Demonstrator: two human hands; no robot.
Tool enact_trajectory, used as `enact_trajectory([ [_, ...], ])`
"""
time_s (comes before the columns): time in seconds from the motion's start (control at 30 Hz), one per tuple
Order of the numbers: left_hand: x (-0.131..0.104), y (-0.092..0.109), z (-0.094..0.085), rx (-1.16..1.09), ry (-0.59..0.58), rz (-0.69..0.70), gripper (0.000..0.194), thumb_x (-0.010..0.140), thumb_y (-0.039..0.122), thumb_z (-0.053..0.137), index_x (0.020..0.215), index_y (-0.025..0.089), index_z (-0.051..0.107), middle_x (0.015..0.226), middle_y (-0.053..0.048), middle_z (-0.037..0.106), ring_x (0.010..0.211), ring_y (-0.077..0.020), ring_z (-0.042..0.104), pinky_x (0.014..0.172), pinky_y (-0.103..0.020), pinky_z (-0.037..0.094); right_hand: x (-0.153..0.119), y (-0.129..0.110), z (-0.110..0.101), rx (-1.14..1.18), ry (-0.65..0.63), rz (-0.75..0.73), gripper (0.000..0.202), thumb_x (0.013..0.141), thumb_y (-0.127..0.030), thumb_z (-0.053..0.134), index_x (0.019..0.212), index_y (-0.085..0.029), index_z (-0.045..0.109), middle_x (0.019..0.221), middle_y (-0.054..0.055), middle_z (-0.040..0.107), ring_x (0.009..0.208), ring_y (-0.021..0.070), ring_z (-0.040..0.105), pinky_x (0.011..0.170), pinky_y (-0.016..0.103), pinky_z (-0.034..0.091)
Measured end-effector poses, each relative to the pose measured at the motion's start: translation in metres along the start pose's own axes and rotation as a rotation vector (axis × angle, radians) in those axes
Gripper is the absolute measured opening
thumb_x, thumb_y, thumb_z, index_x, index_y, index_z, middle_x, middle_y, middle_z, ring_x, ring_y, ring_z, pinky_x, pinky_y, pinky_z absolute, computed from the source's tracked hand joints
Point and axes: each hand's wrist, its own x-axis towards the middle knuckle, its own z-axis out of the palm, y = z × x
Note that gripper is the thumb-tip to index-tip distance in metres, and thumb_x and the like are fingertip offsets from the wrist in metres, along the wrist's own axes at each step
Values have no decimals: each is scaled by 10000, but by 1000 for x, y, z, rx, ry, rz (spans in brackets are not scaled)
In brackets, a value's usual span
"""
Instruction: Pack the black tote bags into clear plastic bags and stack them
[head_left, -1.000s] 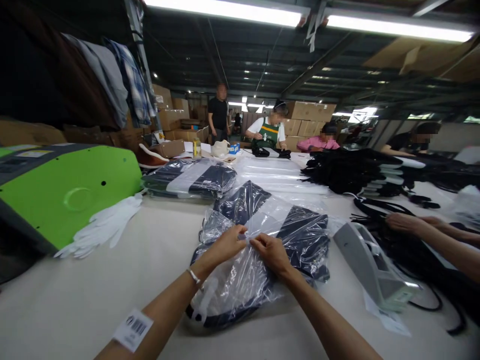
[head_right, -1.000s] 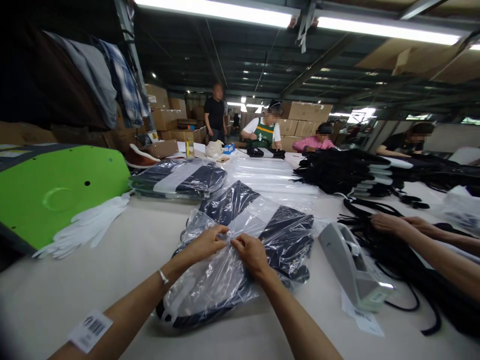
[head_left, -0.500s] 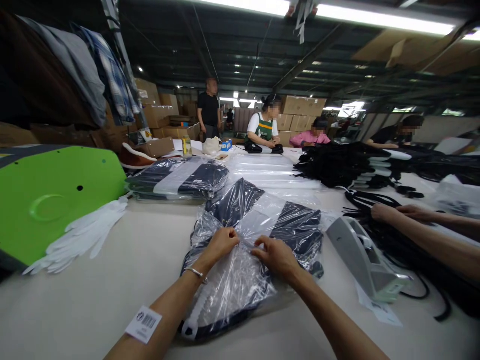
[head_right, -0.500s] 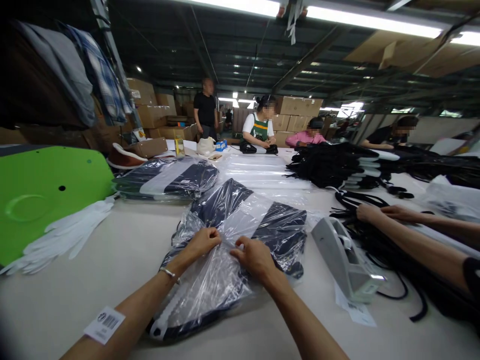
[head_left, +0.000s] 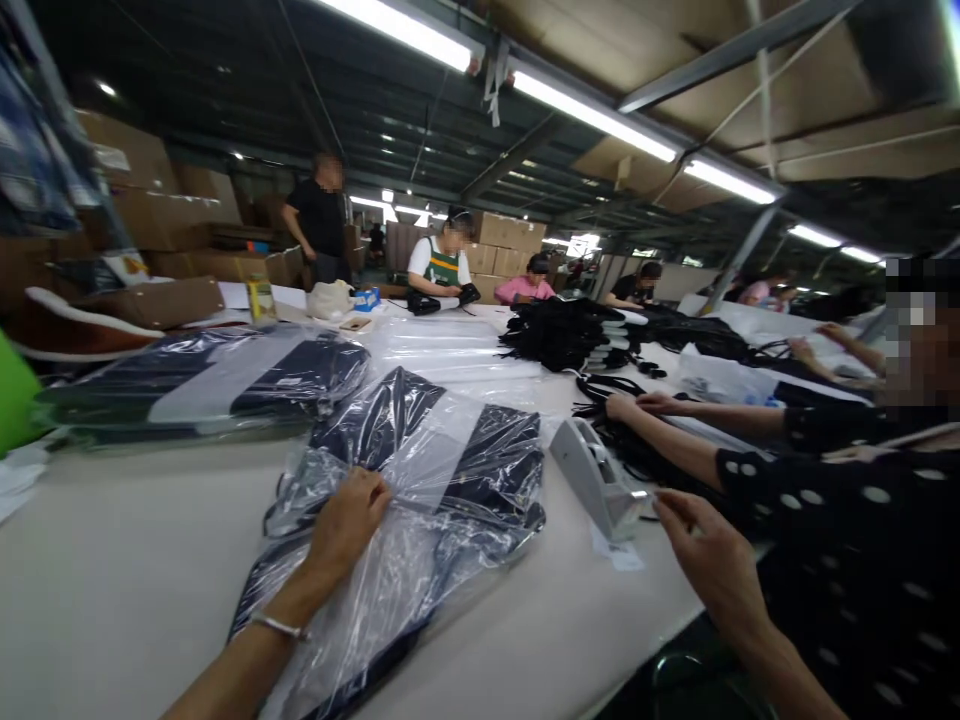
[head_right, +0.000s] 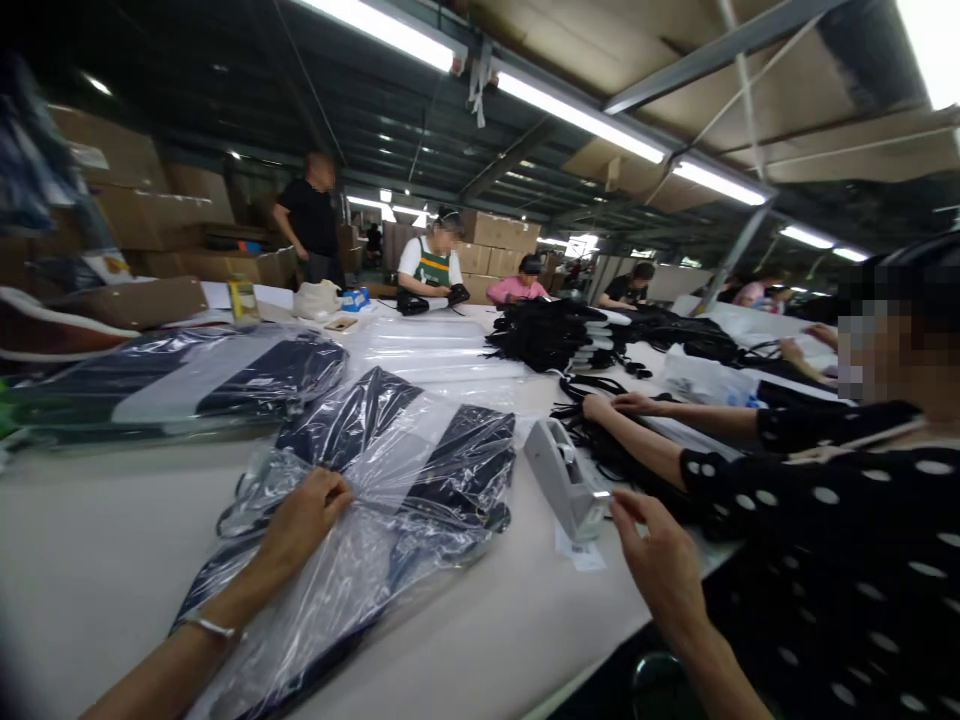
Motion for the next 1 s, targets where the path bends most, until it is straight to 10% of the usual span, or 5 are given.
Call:
enact_trajectory([
  [0.13,4,-7,4,295,94,107,149,871,269,536,828,235,674,1298,-73,618,1296,-320,451,1082,-480,311,34,36,-6,153,-181,337,446,710,-575,645,862,-167,741,910,109,735,843,281,669,770,385,518],
  [0.27,10,-12,3,275,-15,47,172,864,286,538,793,237,687,1337,-59,616,1251,-288,518,1085,-468,316,53,37,25,510,-397,543,526,634,-637,692,728,-121,741,787,112,727,754,235,644,686,336,488],
  [0.53,11,-8,-4,244,-72,27,186,845,290,536,773,222,694,1270,-62,661,1146,-287,585,1013,-449,358,63,19,38,600,-231,514,375,546,-489,760,639,-131,698,670,59,681,647,156,547,641,285,406],
  [0.7,13,-10,-2,212,-72,1,188,839,305,543,769,225,698,1278,-55,663,1156,-296,577,1029,-463,340,48,11,14,659,-50,502,327,598,-482,736,633,-172,640,599,18,602,601,143,511,595,277,419],
  [1.0,6,-4,-2,140,10,-64,114,800,242,610,724,218,692,1238,-48,690,1150,-252,569,1046,-418,322,-11,74,12,464,-304,800,426,388,-486,818,581,-140,661,575,45,594,526,134,489,505,270,422],
])
